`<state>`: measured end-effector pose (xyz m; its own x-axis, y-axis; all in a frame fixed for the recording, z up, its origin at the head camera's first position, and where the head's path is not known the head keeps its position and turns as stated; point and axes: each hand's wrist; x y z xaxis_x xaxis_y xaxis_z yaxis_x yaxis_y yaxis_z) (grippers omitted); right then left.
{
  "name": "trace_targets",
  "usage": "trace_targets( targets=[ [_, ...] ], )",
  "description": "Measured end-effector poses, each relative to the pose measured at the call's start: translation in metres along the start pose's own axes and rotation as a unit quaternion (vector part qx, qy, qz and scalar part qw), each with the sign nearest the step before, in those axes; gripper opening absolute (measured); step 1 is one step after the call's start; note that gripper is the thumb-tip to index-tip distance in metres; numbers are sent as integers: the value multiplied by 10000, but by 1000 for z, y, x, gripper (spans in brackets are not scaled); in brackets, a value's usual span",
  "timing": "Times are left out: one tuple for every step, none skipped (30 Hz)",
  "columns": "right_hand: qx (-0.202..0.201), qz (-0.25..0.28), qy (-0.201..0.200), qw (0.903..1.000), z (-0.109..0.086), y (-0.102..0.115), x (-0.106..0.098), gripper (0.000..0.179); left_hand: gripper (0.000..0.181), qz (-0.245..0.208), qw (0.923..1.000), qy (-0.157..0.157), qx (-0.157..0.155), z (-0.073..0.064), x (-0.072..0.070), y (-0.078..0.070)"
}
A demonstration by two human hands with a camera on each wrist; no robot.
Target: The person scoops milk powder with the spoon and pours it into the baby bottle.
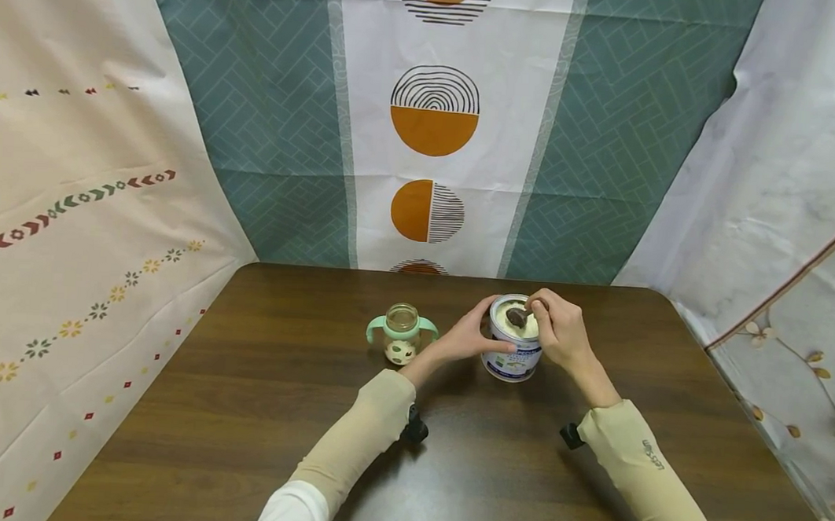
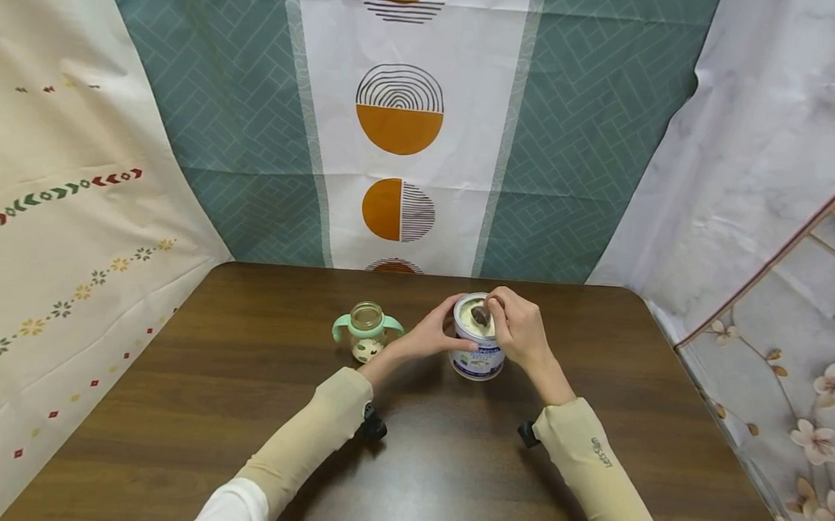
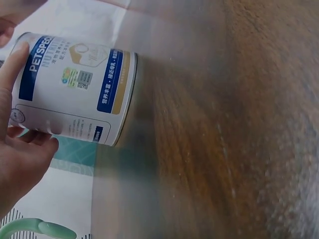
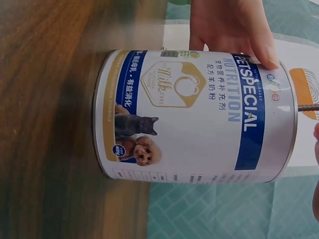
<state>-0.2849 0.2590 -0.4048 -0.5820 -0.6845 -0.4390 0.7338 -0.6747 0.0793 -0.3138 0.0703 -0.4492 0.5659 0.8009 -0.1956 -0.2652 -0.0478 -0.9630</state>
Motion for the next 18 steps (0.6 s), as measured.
trace_targets(
  targets=[
    [47, 49, 8, 10000, -1, 0, 0, 44, 87, 9, 10000, -18, 6, 0, 0, 0],
    [122, 96, 7, 9999, -1, 0, 1, 42, 88, 32, 10000, -39, -6, 1, 1, 0],
    [222, 138, 2, 9997, -2, 1, 1, 39, 88, 65, 10000, -70, -26, 1, 1, 0],
    [358, 177, -10, 9992, -3, 1, 2, 35, 89, 97, 9999, -97, -59, 1, 2, 0],
    [530, 234, -30, 9983, -4, 2, 2, 31, 89, 135, 9998, -122, -101, 1, 2, -1],
    [736, 319, -56, 9968, -4, 3, 3, 28, 90, 175, 9996, -147, -139, 1, 2, -2],
    [967, 403, -83, 9945, -4, 4, 3, 26, 90, 194, 9995, -163, -176, 1, 3, -2],
    [1224, 505, -117, 9911, -4, 5, 3, 25, 90, 200, 9994, -176, -209, 1, 3, -2],
    [1515, 609, -153, 9865, -4, 7, 3, 25, 90, 195, 9994, -192, -233, 1, 3, -2],
    [1855, 729, -210, 9797, -1, 11, 1, 25, 89, 184, 9994, -196, -240, 1, 3, -2],
    [2244, 829, -260, 9706, 2, 15, -2, 27, 89, 168, 9994, -196, -240, 1, 3, -2],
    [2674, 966, -311, 9582, 5, 18, -4, 29, 89, 159, 9994, -192, -222, 1, 3, -1],
    [3130, 1133, -367, 9422, 8, 20, -7, 31, 89, 136, 9996, -185, -192, 2, 3, -1],
    [3589, 1412, -438, 9216, 9, 20, -9, 33, 88, 90, 9997, -176, -161, 2, 3, -1],
    [4051, 1684, -525, 8971, 10, 18, -10, 35, 87, 52, 9998, -164, -128, 2, 3, 0],
    [4509, 2005, -614, 8676, 11, 17, -12, 37, 87, 16, 9998, -160, -108, 2, 3, 0],
    [4925, 2329, -686, 8358, 9, 12, -12, 38, 87, -20, 9998, -159, -99, 1, 3, 1],
    [5307, 2637, -776, 8017, 8, 7, -11, 39, 87, -54, 9998, -162, -88, 2, 3, 1]
  ],
)
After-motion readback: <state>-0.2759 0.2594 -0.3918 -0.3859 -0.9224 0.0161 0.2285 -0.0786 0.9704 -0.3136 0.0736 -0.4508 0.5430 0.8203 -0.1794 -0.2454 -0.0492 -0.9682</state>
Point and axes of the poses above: each hand's wrist, its own z-axis towards the middle knuckle, its own x-axis out of the palm, y = z × x, and after that the axes turned 11 degrees about -z, right-handed
